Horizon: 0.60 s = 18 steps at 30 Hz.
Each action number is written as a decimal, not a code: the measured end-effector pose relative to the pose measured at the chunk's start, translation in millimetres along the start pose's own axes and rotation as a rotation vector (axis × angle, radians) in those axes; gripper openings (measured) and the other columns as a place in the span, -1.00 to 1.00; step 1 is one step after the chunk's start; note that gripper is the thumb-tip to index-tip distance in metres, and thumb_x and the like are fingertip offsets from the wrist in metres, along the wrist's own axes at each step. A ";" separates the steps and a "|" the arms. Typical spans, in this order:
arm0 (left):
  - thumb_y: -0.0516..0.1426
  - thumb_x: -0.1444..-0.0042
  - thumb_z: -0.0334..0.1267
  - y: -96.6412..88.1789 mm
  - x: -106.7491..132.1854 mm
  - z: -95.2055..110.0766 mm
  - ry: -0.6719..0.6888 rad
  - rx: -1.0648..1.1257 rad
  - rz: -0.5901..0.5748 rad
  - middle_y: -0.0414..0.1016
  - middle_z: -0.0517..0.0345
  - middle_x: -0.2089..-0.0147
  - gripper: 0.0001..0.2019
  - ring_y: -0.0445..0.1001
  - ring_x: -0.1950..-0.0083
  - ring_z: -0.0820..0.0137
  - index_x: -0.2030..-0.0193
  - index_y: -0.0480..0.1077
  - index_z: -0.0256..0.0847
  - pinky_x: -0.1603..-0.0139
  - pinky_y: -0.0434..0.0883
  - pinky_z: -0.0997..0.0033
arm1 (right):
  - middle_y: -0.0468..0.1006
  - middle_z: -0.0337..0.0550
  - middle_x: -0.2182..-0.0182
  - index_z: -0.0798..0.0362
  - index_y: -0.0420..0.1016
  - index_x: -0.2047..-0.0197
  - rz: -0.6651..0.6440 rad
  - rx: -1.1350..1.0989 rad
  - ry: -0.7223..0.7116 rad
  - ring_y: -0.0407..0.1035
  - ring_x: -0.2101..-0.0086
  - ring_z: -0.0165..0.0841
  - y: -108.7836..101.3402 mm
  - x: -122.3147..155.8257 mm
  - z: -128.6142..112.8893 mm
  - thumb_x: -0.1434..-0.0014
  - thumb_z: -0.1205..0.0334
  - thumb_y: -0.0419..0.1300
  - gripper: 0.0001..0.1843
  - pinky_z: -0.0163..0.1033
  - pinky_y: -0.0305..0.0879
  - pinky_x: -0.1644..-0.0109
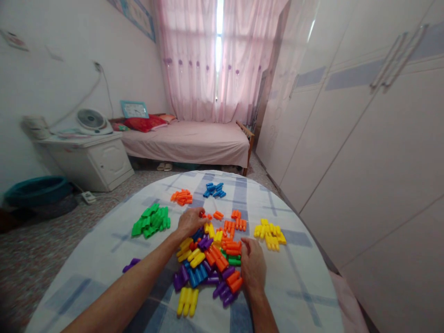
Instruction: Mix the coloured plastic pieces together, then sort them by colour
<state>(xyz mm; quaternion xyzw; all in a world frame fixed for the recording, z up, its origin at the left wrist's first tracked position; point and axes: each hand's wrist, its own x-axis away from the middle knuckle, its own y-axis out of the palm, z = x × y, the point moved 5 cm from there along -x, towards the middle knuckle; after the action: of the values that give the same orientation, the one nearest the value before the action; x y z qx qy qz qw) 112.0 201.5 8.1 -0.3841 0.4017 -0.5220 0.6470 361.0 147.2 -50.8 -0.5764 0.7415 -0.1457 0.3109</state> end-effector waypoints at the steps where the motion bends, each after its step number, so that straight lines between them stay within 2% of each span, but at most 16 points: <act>1: 0.14 -0.04 -0.12 -3.1 -3.0 -4.2 0.000 0.010 0.004 0.56 0.09 0.19 -0.76 0.50 0.15 0.28 0.15 0.45 -0.11 0.19 0.33 0.38 | 0.52 -0.10 0.17 0.02 0.48 0.18 -0.003 0.002 0.003 0.38 0.12 -0.25 -0.1 0.1 -0.1 -0.13 0.09 -0.05 -0.66 -0.14 0.24 -0.01; 5: 0.11 -0.09 -0.11 -22.4 -24.5 -29.4 -0.015 0.039 0.131 0.54 0.07 0.17 -0.75 0.47 0.14 0.31 0.14 0.44 -0.15 0.16 0.32 0.39 | 0.53 -0.10 0.18 0.01 0.48 0.20 0.008 -0.002 -0.001 0.39 0.13 -0.24 -1.4 0.4 -1.0 -0.12 0.09 -0.03 -0.67 -0.15 0.26 0.00; 7: 0.10 -0.10 -0.14 -33.8 -39.5 -44.6 -0.026 0.002 0.227 0.53 0.05 0.14 -0.77 0.45 0.11 0.29 0.14 0.43 -0.15 0.11 0.31 0.37 | 0.53 -0.11 0.19 -0.01 0.48 0.21 0.012 -0.005 -0.004 0.39 0.14 -0.24 -1.7 0.6 -1.0 -0.12 0.09 -0.03 -0.69 -0.14 0.26 0.01; 10: 0.07 -0.10 -0.16 -44.0 -62.9 -66.2 -0.046 -0.091 0.304 0.51 -0.01 0.12 -0.76 0.43 0.07 0.22 0.13 0.42 -0.15 0.06 0.30 0.30 | 0.52 -0.10 0.18 -0.03 0.47 0.20 0.004 -0.003 -0.006 0.39 0.13 -0.23 -1.5 0.7 -1.0 -0.14 0.09 -0.03 -0.69 -0.13 0.26 -0.01; 14: 0.07 -0.11 -0.15 -44.3 -87.3 -90.8 -0.071 -0.119 0.356 0.49 -0.10 0.12 -0.74 0.42 0.05 0.14 0.12 0.41 -0.20 0.05 0.32 0.18 | 0.52 -0.11 0.17 -0.02 0.46 0.20 -0.013 0.001 0.015 0.38 0.12 -0.23 -1.0 0.5 -0.2 -0.14 0.09 -0.04 -0.70 -0.15 0.26 0.00; 18: 0.10 -0.10 -0.19 -38.9 -99.2 -109.3 -0.119 -0.061 0.344 0.48 -0.17 0.15 -0.77 0.44 0.07 0.06 0.16 0.42 -0.24 0.11 0.36 0.06 | 0.52 -0.11 0.18 -0.02 0.46 0.21 -0.011 0.008 0.032 0.38 0.12 -0.24 -1.4 0.8 -0.5 -0.14 0.10 -0.03 -0.71 -0.16 0.25 -0.01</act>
<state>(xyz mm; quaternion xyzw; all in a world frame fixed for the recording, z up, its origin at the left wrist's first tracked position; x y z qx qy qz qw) -16.0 284.4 13.8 -0.3592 0.4379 -0.3674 0.7377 361.6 146.0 -49.8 -0.5768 0.7426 -0.1594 0.3006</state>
